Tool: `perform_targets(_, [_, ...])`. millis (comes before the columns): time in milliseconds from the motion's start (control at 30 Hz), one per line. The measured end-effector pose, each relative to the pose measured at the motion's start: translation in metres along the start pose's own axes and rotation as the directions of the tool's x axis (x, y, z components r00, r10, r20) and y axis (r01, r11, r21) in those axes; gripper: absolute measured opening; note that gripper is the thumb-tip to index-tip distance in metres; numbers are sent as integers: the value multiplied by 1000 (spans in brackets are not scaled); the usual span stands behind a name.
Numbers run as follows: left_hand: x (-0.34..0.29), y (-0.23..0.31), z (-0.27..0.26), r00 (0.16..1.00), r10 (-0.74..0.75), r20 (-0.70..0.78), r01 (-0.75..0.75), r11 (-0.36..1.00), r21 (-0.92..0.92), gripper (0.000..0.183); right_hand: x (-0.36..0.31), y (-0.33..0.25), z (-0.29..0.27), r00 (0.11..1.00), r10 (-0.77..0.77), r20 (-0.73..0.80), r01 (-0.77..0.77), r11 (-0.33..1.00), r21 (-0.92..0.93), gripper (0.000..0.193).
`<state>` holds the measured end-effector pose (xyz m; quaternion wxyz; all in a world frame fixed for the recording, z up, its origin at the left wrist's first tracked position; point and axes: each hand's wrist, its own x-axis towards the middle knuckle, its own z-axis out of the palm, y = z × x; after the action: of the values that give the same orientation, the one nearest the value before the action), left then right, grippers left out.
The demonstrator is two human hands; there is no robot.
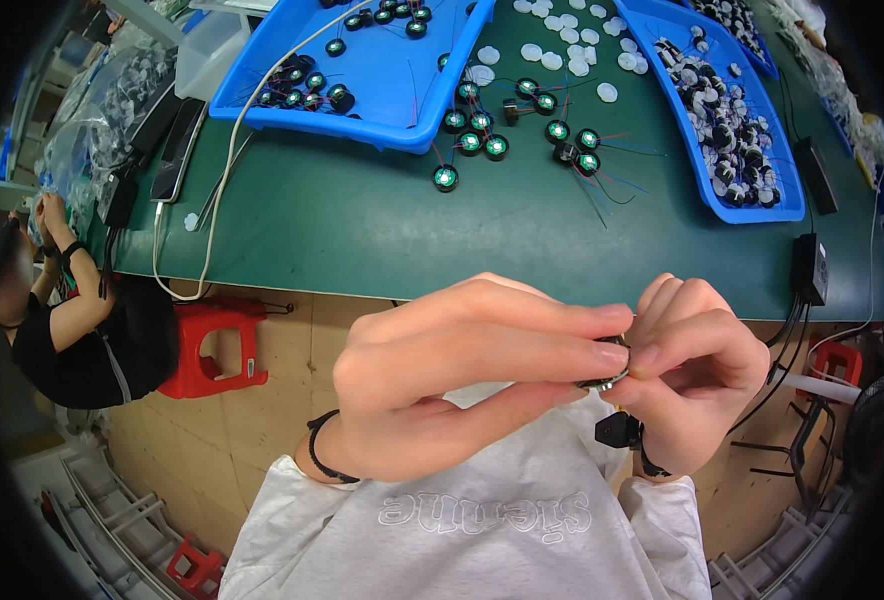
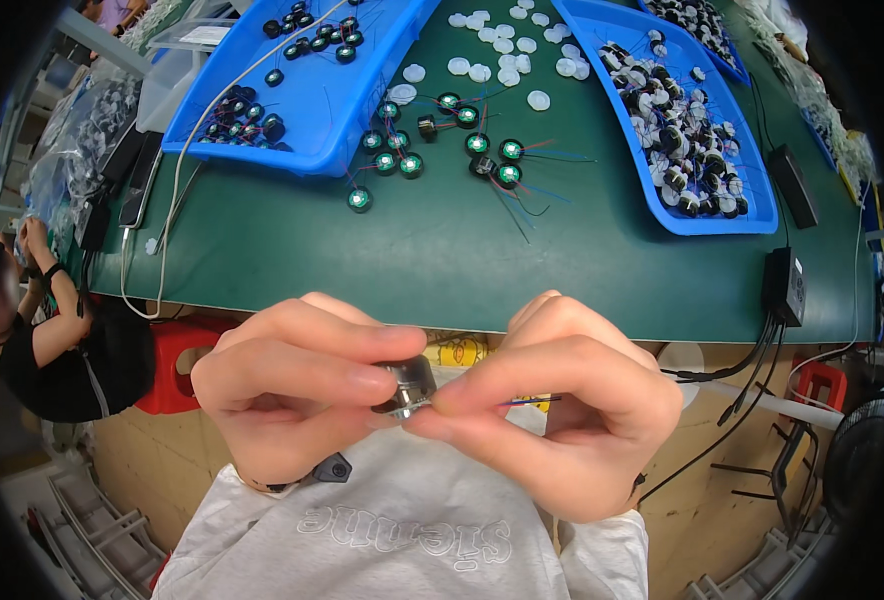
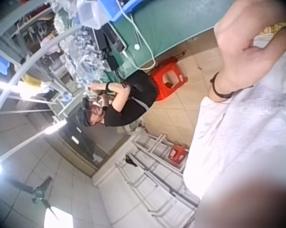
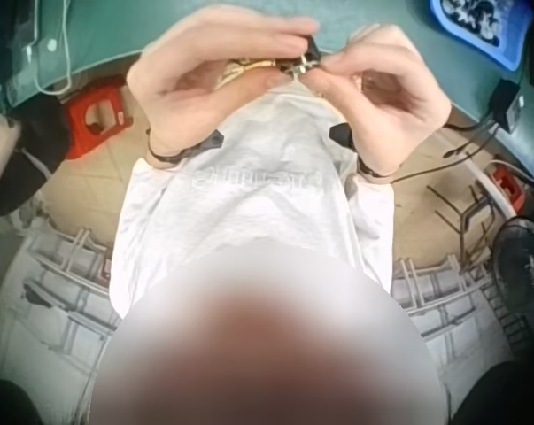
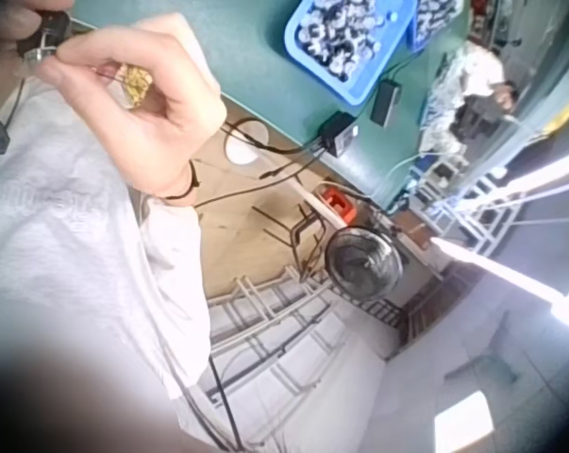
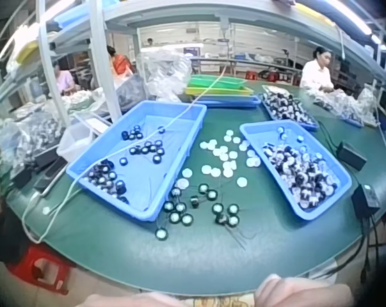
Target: Assembling small electronic components by inserting parts into circular green housings and securing them with white plastic caps.
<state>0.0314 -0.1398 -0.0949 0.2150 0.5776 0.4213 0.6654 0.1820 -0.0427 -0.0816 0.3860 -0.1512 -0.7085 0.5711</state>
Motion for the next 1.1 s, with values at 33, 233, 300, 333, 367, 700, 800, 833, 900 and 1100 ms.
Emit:
perform_targets(33, [0,0,1,1000,-3,-1,3,1000,10,27,-1,0,1,1000,-7,-7,7,1000,-9,21])
perform_targets(233, [1,-2,0,1000,16,-10,-16,1000,7,23,-2,-6,2,997,74,-6,-74,997,-17,22])
perform_targets(300, [0,-2,-1,1000,3,-6,-3,1000,27,22,-2,-8,2,993,119,-7,-120,992,-32,22])
perform_targets(333, [0,-2,-1,1000,-3,-4,3,999,37,21,-2,-8,2,990,142,-8,-142,989,-39,22])
perform_targets(367, [-1,-2,-1,1000,-5,-6,5,999,38,22,-2,-7,2,990,138,-4,-138,990,-44,22])
perform_targets(700, [-2,-4,-1,999,23,39,-22,1000,-17,22,-1,-7,1,993,118,-27,-119,993,-13,25])
perform_targets(800, [-4,-4,0,999,-2,47,4,999,-45,30,-1,-7,6,994,94,-52,-97,994,-56,28])
perform_targets(833, [-4,-3,0,999,-10,44,12,998,-58,33,-1,-6,7,997,74,-39,-76,995,-69,30])
perform_targets(900, [-2,-2,-1,997,-22,70,27,997,-74,41,0,-1,8,1000,30,7,-30,996,-86,35])
perform_targets(1100, [-4,-3,3,996,-76,50,81,991,-103,46,1,6,3,964,-155,216,211,940,-268,33])
